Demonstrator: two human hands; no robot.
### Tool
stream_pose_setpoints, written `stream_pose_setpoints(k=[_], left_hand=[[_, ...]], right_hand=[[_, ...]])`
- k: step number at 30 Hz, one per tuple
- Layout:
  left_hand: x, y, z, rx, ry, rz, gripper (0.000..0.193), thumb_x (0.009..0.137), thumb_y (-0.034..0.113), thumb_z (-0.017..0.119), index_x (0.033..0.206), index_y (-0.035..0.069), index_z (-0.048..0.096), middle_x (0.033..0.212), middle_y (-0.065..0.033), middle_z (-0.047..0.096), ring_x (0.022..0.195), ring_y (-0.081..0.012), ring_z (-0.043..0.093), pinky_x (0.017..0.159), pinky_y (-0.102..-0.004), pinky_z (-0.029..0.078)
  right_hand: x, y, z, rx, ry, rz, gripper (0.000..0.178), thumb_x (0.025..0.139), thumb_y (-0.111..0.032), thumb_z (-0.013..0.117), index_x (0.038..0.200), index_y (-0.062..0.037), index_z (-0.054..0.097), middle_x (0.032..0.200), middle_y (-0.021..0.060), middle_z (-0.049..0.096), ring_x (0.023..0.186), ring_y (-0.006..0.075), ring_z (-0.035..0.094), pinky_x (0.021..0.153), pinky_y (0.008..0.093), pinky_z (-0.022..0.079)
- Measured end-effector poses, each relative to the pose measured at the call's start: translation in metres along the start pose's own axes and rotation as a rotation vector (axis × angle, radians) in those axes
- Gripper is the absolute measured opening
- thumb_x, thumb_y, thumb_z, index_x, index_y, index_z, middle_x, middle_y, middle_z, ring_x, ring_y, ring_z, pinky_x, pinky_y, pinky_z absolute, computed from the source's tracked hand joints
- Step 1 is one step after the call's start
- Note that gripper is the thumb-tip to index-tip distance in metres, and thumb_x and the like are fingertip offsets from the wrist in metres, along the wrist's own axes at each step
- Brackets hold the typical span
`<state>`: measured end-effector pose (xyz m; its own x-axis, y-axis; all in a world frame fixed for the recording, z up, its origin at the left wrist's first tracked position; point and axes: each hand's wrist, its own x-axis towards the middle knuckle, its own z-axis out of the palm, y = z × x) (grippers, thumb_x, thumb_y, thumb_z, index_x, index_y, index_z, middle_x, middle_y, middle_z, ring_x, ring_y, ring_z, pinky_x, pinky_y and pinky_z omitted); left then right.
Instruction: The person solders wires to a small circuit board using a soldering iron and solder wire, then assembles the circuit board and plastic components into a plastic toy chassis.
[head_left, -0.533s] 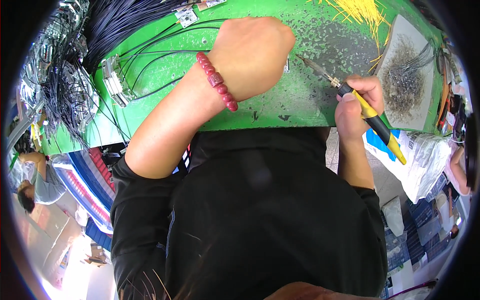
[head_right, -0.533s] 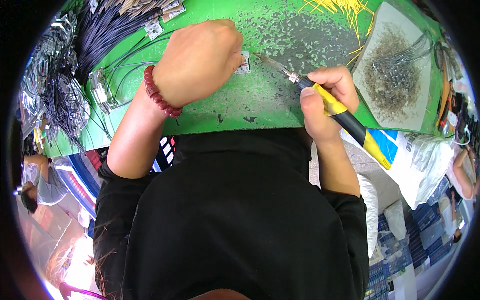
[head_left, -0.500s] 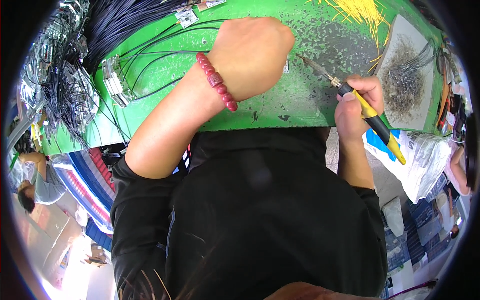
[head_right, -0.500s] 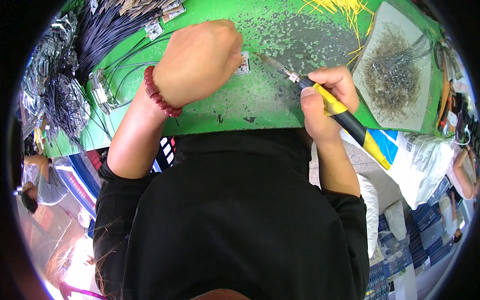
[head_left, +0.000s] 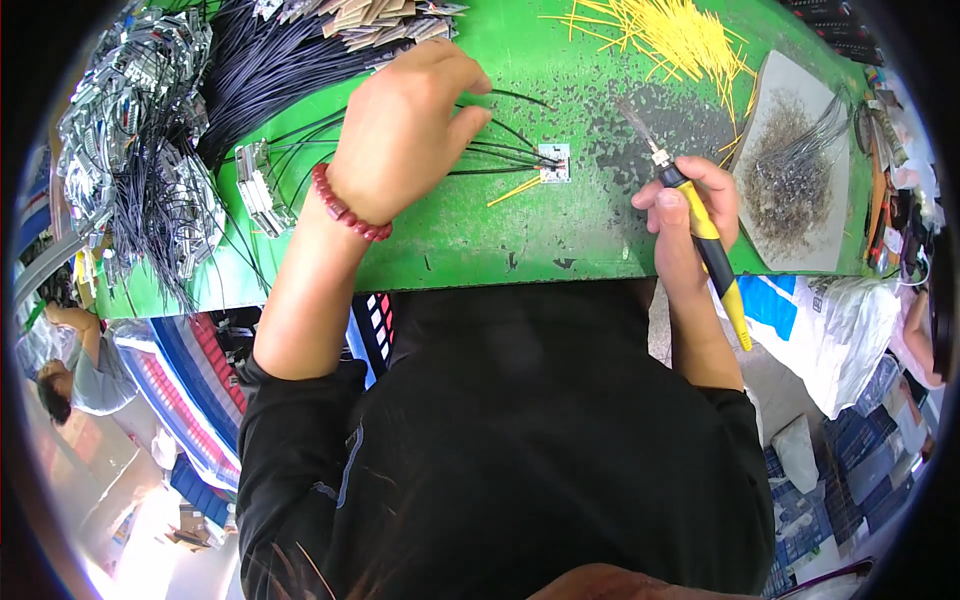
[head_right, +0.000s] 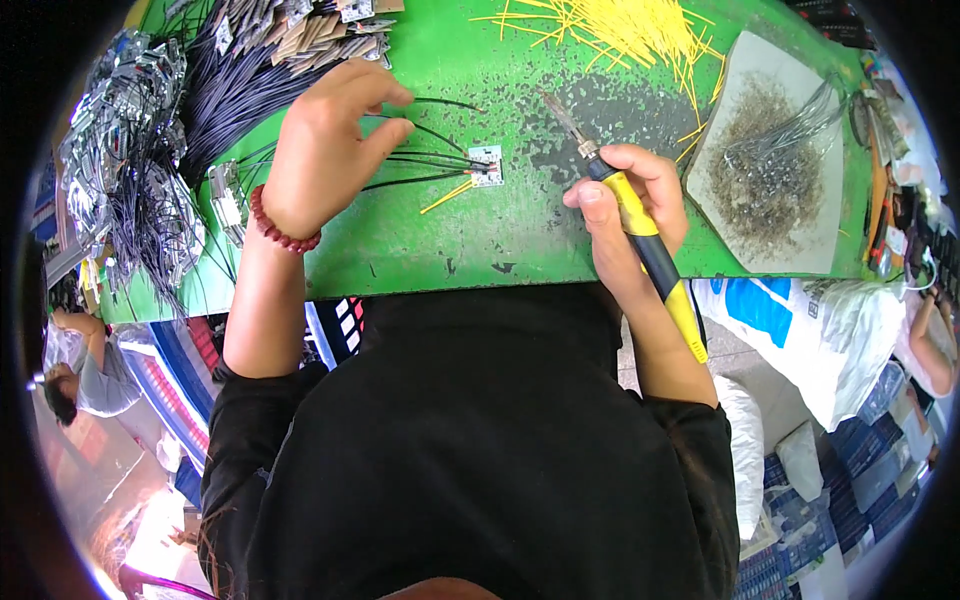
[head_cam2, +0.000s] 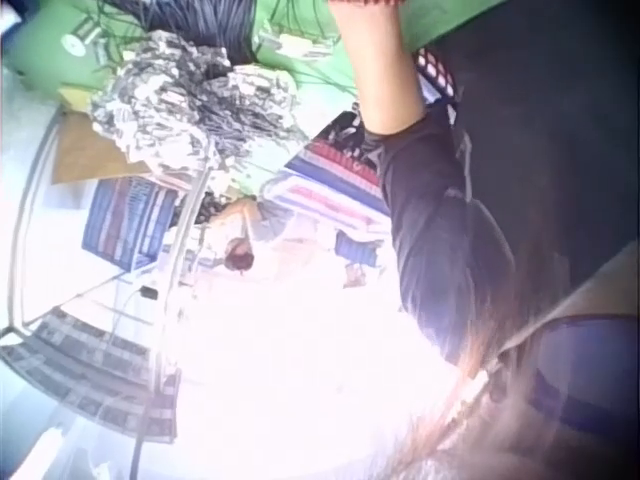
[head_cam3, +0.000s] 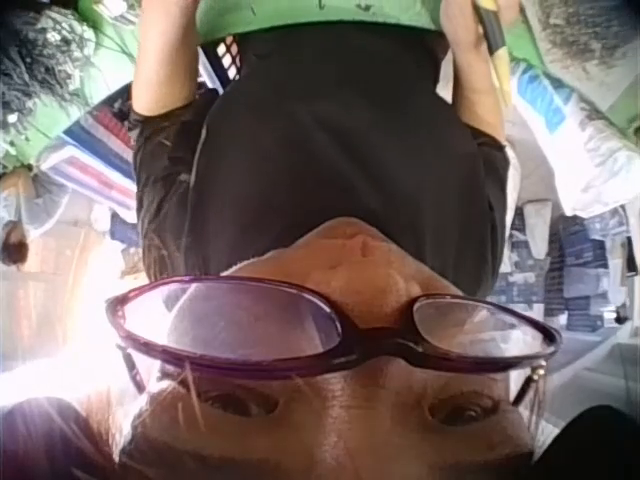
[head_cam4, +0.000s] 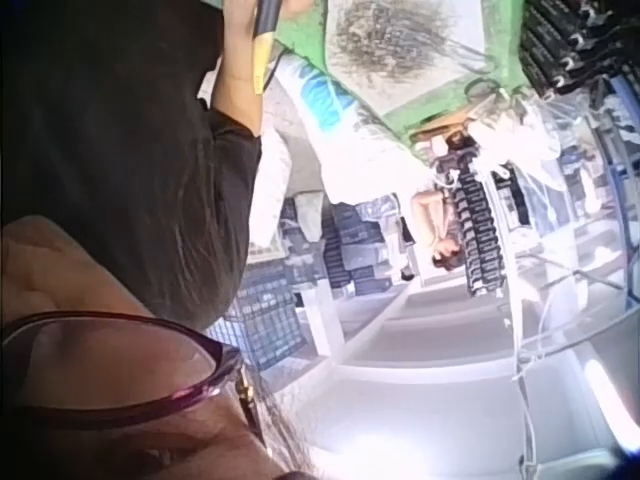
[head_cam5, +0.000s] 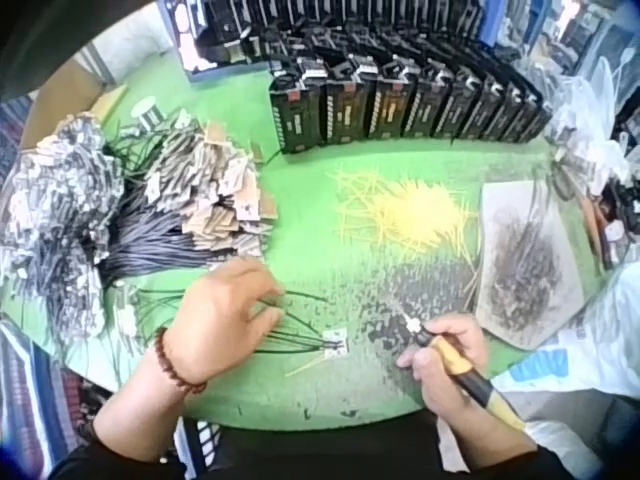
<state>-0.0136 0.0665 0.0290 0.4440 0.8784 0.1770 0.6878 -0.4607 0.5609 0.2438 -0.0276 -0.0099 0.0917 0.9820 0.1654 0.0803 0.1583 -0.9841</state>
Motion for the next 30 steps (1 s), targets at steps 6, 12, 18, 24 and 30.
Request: stream_pose_setpoints(k=[6,12,18,24,30], left_hand=[[0.016,-0.013,0.015,0.168,-0.115,0.216,0.012,0.073,0.007,0.069,0.079,0.005,0.058,0.086,-0.0104,0.058,0.084,-0.0322,0.058,0.075,-0.0410,0.048],[0.015,-0.016,0.013,0.218,-0.086,0.281,0.013,0.076,0.009,0.066,0.080,0.005,0.055,0.077,-0.0111,0.055,0.076,-0.0314,0.057,0.069,-0.0422,0.046],[0.013,-0.016,0.013,0.180,-0.113,0.289,0.016,0.073,0.004,0.067,0.086,0.007,0.057,0.073,-0.0106,0.057,0.072,-0.0315,0.059,0.066,-0.0437,0.047],[0.011,-0.004,-0.003,-0.038,-0.004,0.275,0.038,0.076,-0.005,0.063,0.112,0.006,0.059,0.076,-0.0101,0.057,0.072,-0.0293,0.059,0.066,-0.0394,0.048],[-0.001,0.004,-0.013,-0.208,0.086,0.167,0.035,0.079,-0.005,0.062,0.112,0.002,0.063,0.082,-0.0128,0.059,0.076,-0.0285,0.059,0.070,-0.0363,0.048]], right_hand=[[-0.001,0.000,0.002,-0.002,0.026,-0.001,0.031,0.092,-0.015,0.061,0.117,-0.0011,0.049,0.079,0.0117,0.065,0.060,0.0065,0.048,0.055,0.0201,0.040],[-0.001,-0.001,0.003,0.019,0.048,0.054,0.034,0.096,-0.022,0.058,0.122,-0.0008,0.050,0.075,0.0089,0.068,0.053,0.0041,0.047,0.050,0.0183,0.039],[0.003,-0.001,0.007,0.010,0.007,-0.028,0.030,0.095,-0.018,0.060,0.118,0.0012,0.058,0.073,0.0062,0.066,0.060,0.0077,0.061,0.045,0.0191,0.042],[0.030,-0.015,0.012,-0.088,-0.056,0.055,0.024,0.091,-0.003,0.061,0.114,-0.0048,0.062,0.071,0.0027,0.064,0.063,0.0071,0.063,0.048,0.0199,0.046],[0.058,-0.023,0.049,-0.033,-0.130,-0.026,0.039,0.082,0.003,0.067,0.118,-0.0068,0.059,0.093,0.0078,0.070,0.077,0.0100,0.066,0.064,0.0236,0.050]])
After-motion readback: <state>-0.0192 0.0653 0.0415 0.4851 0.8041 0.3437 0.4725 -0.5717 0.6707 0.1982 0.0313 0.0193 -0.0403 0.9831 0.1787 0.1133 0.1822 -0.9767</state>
